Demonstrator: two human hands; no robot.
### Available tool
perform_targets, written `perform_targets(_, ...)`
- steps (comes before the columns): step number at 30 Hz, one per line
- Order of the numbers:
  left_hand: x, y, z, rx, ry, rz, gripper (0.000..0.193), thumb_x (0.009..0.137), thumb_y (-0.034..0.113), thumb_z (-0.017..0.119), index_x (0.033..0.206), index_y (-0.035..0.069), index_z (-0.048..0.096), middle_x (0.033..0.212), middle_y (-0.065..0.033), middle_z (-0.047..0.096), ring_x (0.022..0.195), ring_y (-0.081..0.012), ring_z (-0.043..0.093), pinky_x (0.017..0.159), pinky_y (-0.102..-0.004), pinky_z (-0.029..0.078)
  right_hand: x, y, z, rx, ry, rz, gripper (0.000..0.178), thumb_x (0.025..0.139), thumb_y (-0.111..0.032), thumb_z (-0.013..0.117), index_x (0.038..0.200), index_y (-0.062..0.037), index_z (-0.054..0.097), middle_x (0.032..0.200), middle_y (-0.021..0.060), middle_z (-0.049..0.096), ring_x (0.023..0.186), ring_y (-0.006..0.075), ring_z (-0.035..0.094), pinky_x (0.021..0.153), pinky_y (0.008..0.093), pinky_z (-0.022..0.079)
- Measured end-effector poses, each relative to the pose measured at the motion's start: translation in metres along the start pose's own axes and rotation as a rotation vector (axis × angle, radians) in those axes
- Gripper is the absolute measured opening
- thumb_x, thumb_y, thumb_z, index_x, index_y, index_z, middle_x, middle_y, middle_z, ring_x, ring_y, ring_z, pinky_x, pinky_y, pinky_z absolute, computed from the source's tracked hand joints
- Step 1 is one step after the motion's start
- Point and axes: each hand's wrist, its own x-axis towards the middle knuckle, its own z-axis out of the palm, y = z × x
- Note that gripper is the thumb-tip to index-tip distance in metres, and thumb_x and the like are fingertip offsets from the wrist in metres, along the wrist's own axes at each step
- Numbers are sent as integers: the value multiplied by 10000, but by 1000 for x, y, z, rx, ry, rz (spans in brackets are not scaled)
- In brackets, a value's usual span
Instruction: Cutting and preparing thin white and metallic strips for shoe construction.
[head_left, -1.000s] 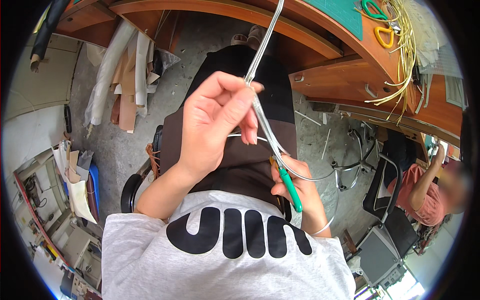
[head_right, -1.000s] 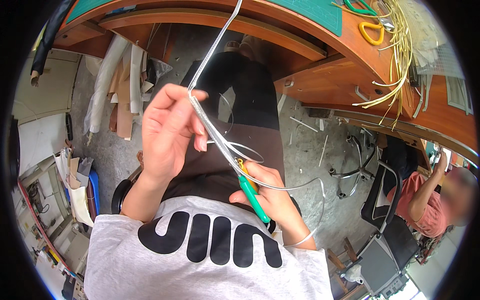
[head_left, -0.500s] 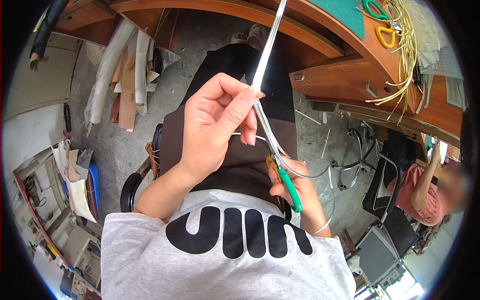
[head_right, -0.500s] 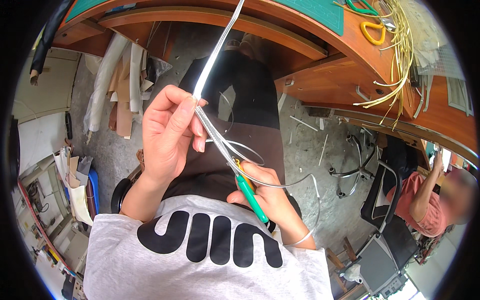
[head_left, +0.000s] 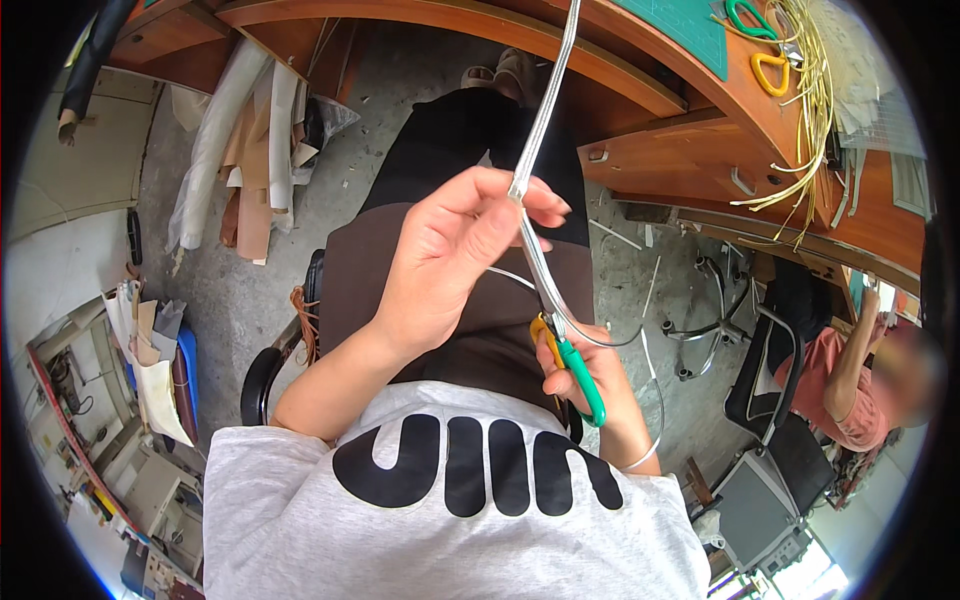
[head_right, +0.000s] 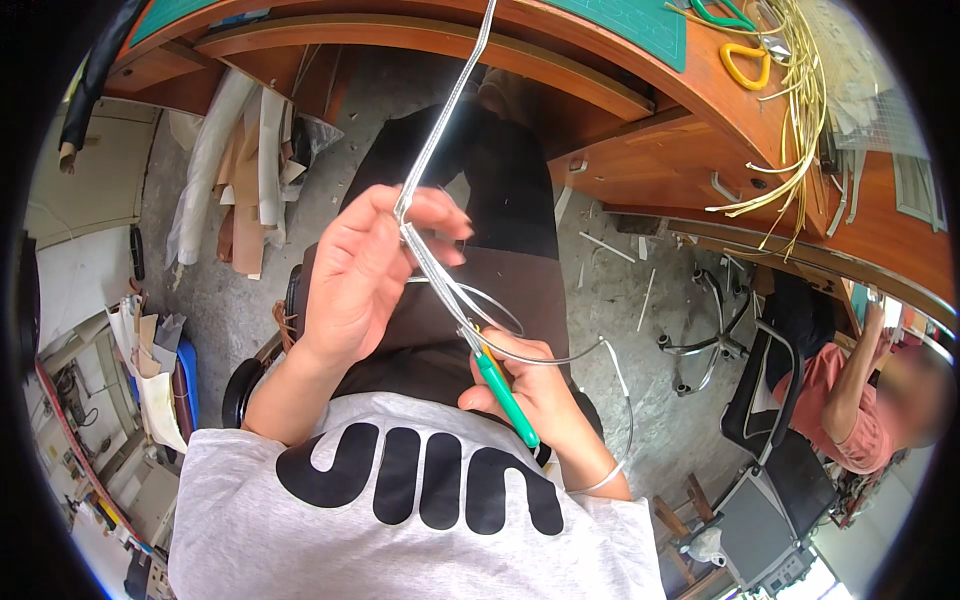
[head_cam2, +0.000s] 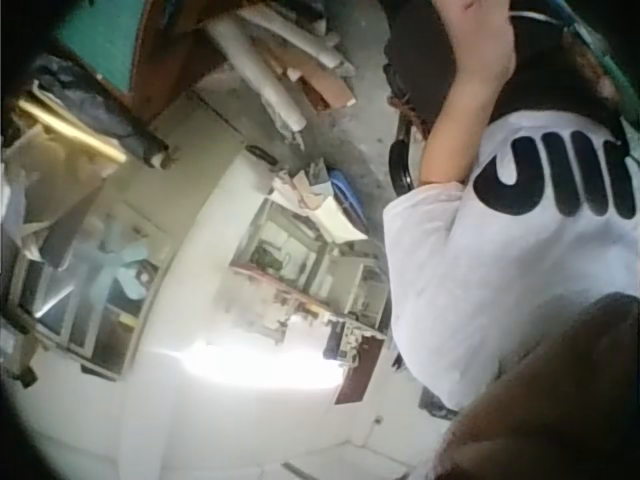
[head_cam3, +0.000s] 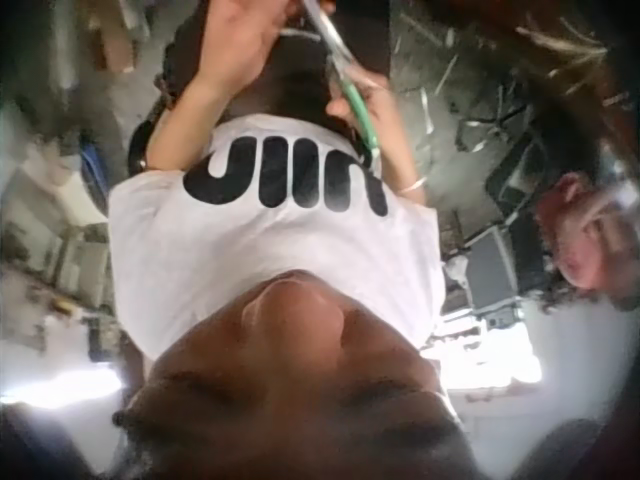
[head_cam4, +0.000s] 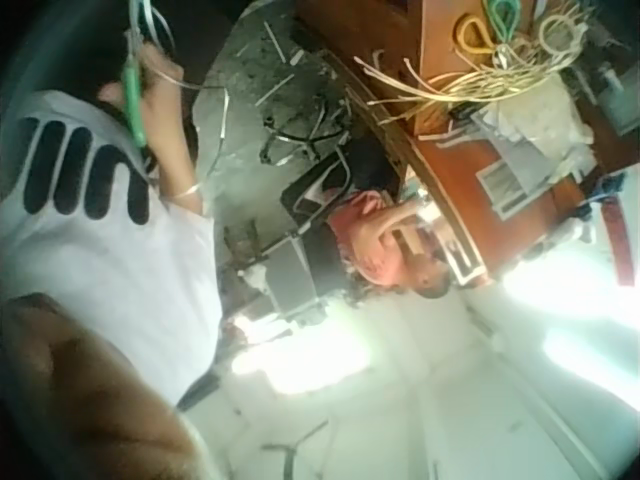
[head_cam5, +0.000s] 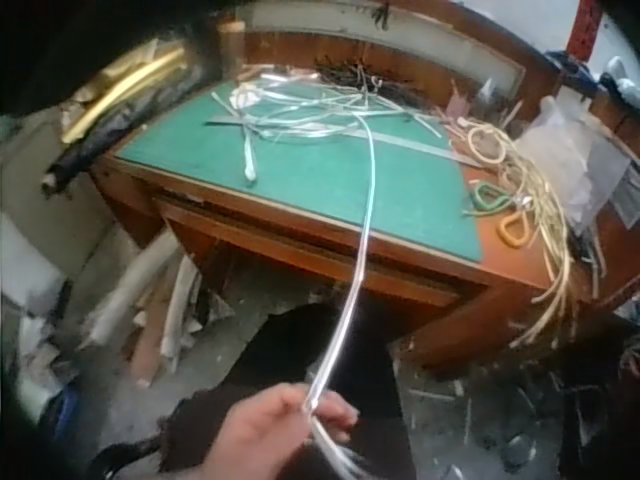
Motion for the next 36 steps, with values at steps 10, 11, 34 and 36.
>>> perform_targets(10, -1, 3, -6, -92, -132, -193, 239, 914, 121, 537, 1093, -37, 558, 889, -152, 652, 842, -251, 656, 794, -369, 536, -3, 2, 3, 62, -1, 85, 518, 725, -475, 715, 730, -31, 448, 688, 1, 376, 630, 118, 345, 551, 264, 300)
perform_targets(11, -1, 3, -7, -98, -131, -195, 239, 913, 119, 539, 1090, -40, 562, 891, -158, 654, 840, -253, 658, 788, -372, 541, -3, 0, 5, 95, -14, 94, 533, 732, -506, 693, 734, -33, 447, 692, -4, 372, 633, 119, 346, 553, 265, 301)
perform_targets(34, 14, 19, -49, -25, 220, -161, 187, 966, 177, 433, 939, 14, 521, 665, -2, 478, 585, -93, 506, 614, -256, 474, -4, 14, 11, -29, -365, 226, 395, 818, -388, 636, 743, -45, 455, 618, 3, 464, 502, 94, 463, 469, 231, 365)
perform_targets(36, 14, 38, -70, 168, 150, -220, 185, 963, 188, 448, 921, 30, 534, 622, 55, 388, 511, -32, 325, 515, -195, 322, -4, 13, 3, -252, -474, 66, 536, 716, -537, 699, 695, -52, 472, 598, 8, 466, 547, 110, 493, 496, 247, 359)
